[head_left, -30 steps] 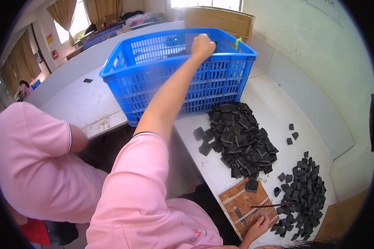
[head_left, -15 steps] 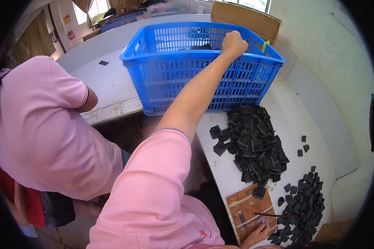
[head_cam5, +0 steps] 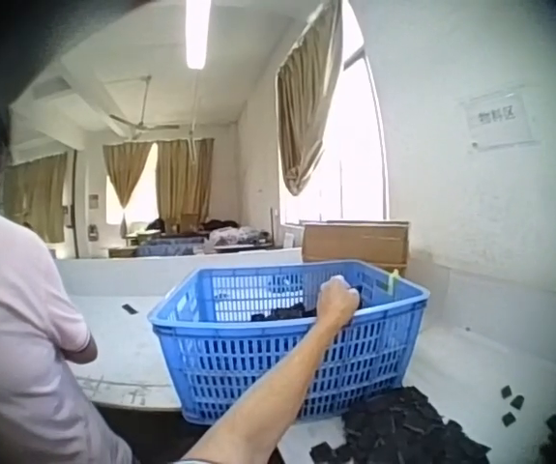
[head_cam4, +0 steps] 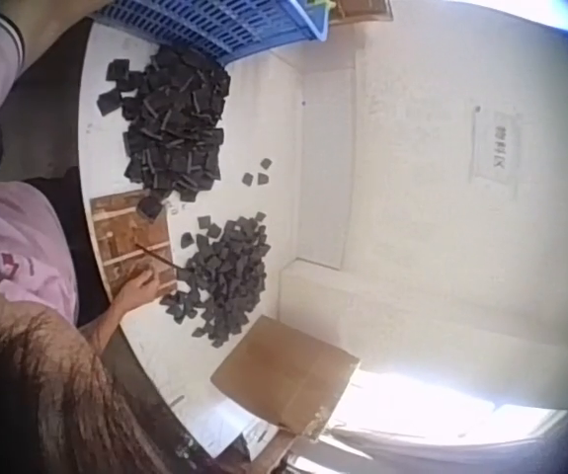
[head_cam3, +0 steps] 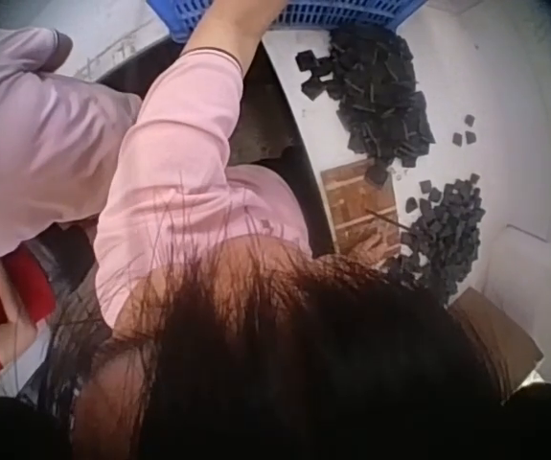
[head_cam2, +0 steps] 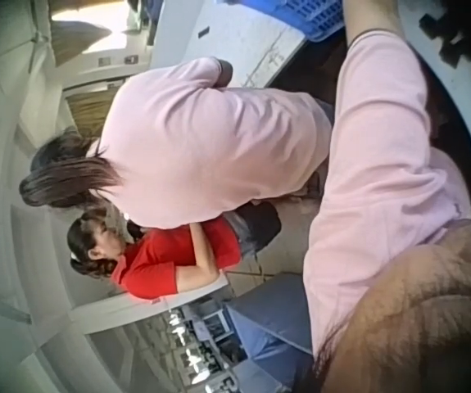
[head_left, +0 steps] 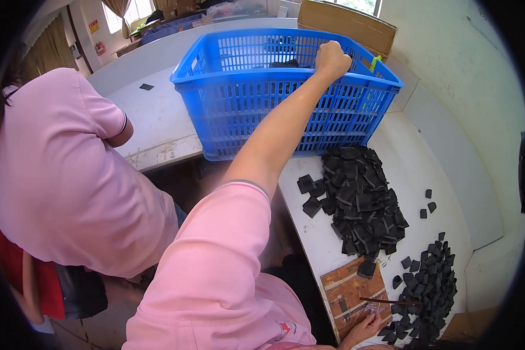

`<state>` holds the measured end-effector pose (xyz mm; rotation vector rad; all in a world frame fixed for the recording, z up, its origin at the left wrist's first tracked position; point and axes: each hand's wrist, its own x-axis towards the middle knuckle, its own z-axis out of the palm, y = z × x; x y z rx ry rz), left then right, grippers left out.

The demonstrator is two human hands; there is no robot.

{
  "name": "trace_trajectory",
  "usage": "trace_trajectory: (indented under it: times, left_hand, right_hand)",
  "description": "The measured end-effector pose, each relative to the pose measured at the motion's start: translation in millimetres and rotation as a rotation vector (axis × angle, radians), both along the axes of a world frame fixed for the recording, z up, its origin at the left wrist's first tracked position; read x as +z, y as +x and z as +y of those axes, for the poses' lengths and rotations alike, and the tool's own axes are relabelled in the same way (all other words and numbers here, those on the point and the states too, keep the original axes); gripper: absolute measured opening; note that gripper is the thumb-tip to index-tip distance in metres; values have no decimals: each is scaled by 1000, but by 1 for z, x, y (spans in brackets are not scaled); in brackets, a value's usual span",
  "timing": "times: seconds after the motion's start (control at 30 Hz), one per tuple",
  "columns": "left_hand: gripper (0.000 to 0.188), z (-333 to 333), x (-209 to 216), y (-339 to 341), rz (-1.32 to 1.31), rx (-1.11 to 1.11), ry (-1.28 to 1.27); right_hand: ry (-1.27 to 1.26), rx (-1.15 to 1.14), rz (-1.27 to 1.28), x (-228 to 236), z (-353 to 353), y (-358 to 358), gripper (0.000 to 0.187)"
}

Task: Manually sort and inspect small black plastic components on a table.

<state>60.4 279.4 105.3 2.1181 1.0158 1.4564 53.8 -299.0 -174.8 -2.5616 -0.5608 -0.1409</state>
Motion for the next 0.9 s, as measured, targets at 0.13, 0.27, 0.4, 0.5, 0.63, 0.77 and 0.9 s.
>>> trace_trajectory:
  times: [0.13,0.27,0.4,0.5,0.63,0.77,0.9]
  left_hand:
    - [16,0,1,1,-24,-27,-23]
    - [12,5,1,-2,-187,-8,-27]
    - [7,-30,-7,-6,-406,-20,217]
    - [5,-114,-31,-12,-503,-373,155]
    - [2,-243,-85,-70,-172,-902,-454]
    - [3,-325,-121,-111,92,-1117,-785]
    - [2,-355,-137,-108,72,-1246,-968]
  right_hand:
    - [296,-105,-60,-5,8,3,21]
    - [334,-61,-70,-8,7,6,21]
    - [357,-88,-56,-6,5,3,20]
    - [491,-134,27,-2,-5,-8,19]
    - [685,-134,-48,39,17,-28,12]
    - [800,59,-73,96,35,-58,5]
    - [738,255,-92,131,54,-67,18]
